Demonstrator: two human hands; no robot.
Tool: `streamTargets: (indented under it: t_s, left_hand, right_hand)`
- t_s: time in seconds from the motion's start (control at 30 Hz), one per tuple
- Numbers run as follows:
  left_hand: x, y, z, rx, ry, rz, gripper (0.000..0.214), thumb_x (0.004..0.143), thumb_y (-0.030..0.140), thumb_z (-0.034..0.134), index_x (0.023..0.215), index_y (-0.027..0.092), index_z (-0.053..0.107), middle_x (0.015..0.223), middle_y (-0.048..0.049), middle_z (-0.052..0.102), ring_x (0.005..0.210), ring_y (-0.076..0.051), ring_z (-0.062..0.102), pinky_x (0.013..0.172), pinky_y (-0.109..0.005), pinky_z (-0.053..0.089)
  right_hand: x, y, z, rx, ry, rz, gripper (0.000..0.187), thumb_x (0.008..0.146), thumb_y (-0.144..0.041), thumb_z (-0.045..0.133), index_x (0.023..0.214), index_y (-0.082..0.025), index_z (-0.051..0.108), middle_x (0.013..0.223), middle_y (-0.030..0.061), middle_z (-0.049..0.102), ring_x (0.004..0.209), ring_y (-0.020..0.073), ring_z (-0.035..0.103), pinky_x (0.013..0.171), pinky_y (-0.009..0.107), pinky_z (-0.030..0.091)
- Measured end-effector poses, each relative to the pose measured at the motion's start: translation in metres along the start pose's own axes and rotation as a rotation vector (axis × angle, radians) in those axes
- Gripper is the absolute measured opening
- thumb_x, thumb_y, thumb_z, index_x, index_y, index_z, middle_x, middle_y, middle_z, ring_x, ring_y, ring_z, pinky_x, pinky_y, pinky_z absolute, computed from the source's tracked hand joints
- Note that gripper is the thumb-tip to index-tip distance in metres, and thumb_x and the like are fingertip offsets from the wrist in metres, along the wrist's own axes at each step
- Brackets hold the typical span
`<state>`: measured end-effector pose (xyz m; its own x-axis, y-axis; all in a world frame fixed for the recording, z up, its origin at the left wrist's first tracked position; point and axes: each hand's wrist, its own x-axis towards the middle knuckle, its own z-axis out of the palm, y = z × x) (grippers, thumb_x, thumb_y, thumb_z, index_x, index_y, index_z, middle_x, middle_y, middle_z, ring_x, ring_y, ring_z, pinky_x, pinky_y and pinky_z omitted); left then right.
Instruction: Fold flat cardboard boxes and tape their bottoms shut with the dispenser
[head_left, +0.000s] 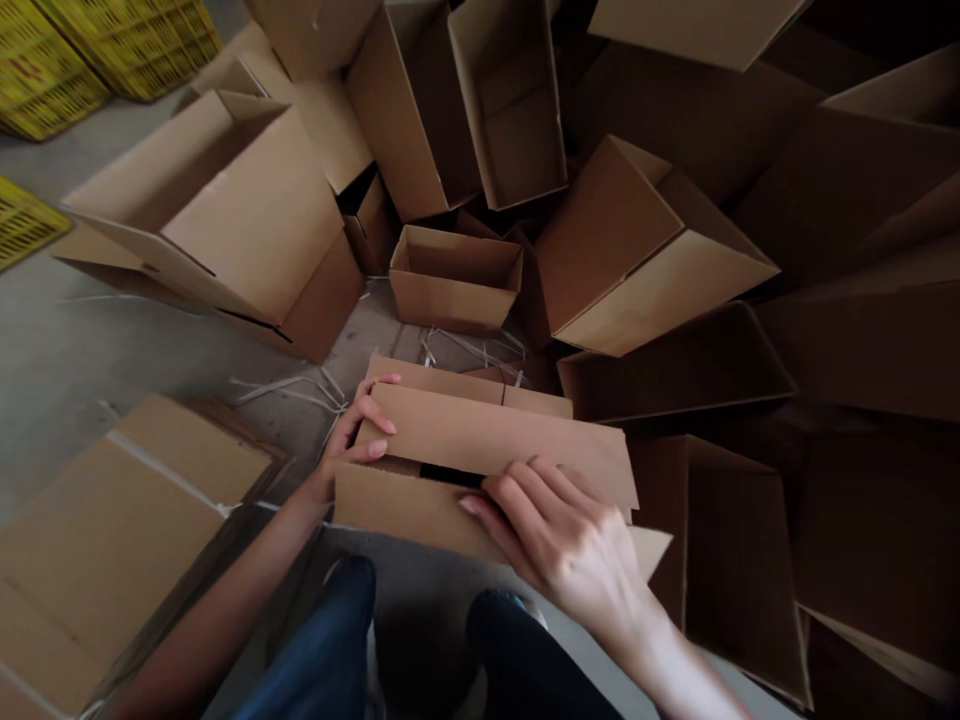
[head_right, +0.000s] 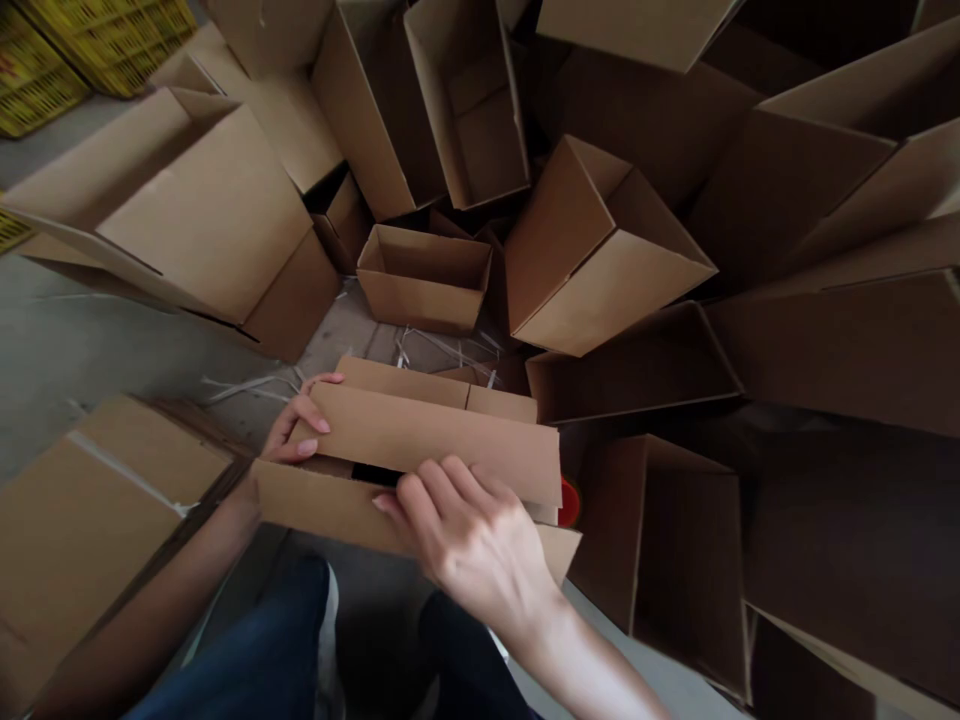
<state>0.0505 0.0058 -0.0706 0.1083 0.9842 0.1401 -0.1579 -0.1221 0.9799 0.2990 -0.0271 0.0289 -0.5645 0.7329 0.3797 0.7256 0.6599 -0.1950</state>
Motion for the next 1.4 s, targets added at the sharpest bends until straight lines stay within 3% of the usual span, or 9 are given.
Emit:
streamTargets:
  t_s: [0.07,0.2,0.3,0.4,0.57,0.83,1.1,1.23,1.4]
  left_hand:
    - [0.000,-0.002,0.000,0.001,0.000,0.015,0.021,0.071,0.043,0.075,0.078,0.025,0.065,0.137,-0.0040,0.052,0.123,-0.033,0.048,0.101,-0.049,0.039]
    - [-0.002,0.002,0.001,0.012,0.014,-0.010,0.023,0.073,0.045,0.072,0.081,0.025,0.066,0.139,-0.0048,0.052,0.124,-0.035,0.048,0.104,-0.052,0.039]
    - [-0.004,0.012,0.002,-0.016,0.000,-0.059,0.030,0.083,0.053,0.058,0.084,0.024,0.066,0.140,-0.0060,0.052,0.126,-0.036,0.048,0.105,-0.053,0.037]
    - [-0.005,0.020,0.000,-0.048,-0.063,-0.062,0.049,0.087,0.066,0.043,0.091,0.024,0.068,0.141,-0.0089,0.049,0.128,-0.038,0.046,0.105,-0.053,0.038]
    - [-0.001,0.024,-0.009,0.060,-0.180,-0.030,0.049,0.073,0.065,0.066,0.099,0.023,0.066,0.144,-0.0105,0.047,0.133,-0.040,0.041,0.105,-0.052,0.036]
    - [0.005,0.027,-0.016,0.208,-0.198,0.001,0.024,0.079,0.045,0.071,0.091,0.025,0.070,0.142,-0.0078,0.053,0.134,-0.035,0.044,0.109,-0.054,0.034]
    - [0.003,0.029,-0.017,0.263,-0.194,-0.013,0.016,0.082,0.040,0.069,0.091,0.026,0.072,0.145,-0.0062,0.052,0.139,-0.033,0.041,0.115,-0.056,0.027]
    - [0.003,0.032,-0.017,0.267,-0.219,0.000,0.013,0.084,0.035,0.069,0.092,0.026,0.070,0.145,-0.0059,0.052,0.140,-0.032,0.039,0.115,-0.056,0.026]
    - [0.003,0.035,-0.018,0.268,-0.234,-0.024,0.012,0.084,0.032,0.069,0.094,0.025,0.069,0.147,-0.0059,0.049,0.140,-0.031,0.039,0.114,-0.055,0.026]
  right_hand:
    - [-0.001,-0.002,0.001,-0.018,0.068,-0.020,0.012,0.099,-0.026,0.055,0.097,-0.017,0.064,0.077,0.0020,0.070,0.066,0.0148,0.059,0.064,0.029,0.037]
    - [-0.003,-0.005,0.002,-0.010,0.072,0.012,0.038,0.098,-0.028,0.055,0.134,-0.016,0.054,0.114,0.0089,0.072,0.108,0.0221,0.064,0.093,0.035,0.043]
    - [-0.001,-0.003,0.004,-0.010,0.024,0.059,0.057,0.097,-0.033,0.053,0.150,-0.016,0.039,0.137,0.0121,0.060,0.133,0.0272,0.050,0.115,0.044,0.030]
    - [0.000,-0.001,0.007,-0.027,-0.055,0.085,0.065,0.099,-0.038,0.048,0.156,-0.016,0.025,0.151,0.0112,0.046,0.143,0.0286,0.038,0.121,0.050,0.020]
    - [0.002,0.002,0.009,-0.060,-0.171,0.116,0.067,0.102,-0.047,0.038,0.158,-0.018,0.017,0.161,0.0077,0.029,0.150,0.0275,0.022,0.123,0.053,0.011]
    - [0.002,0.002,0.014,-0.095,-0.229,0.130,0.054,0.105,-0.033,0.031,0.157,-0.020,0.024,0.159,0.0012,0.034,0.151,0.0223,0.018,0.125,0.050,0.003]
    - [0.001,-0.003,0.018,-0.071,-0.125,0.192,0.047,0.103,-0.027,0.039,0.149,-0.027,0.041,0.149,0.0029,0.050,0.147,0.0292,0.030,0.119,0.066,0.002]
    - [-0.003,-0.006,0.015,-0.024,0.051,0.192,0.032,0.099,-0.023,0.051,0.129,-0.024,0.063,0.136,0.0034,0.063,0.139,0.0282,0.045,0.121,0.059,0.017]
    - [-0.013,-0.002,0.002,0.085,0.256,0.231,0.016,0.087,-0.018,0.070,0.100,-0.026,0.071,0.097,-0.0014,0.077,0.098,0.0213,0.069,0.107,0.045,0.042]
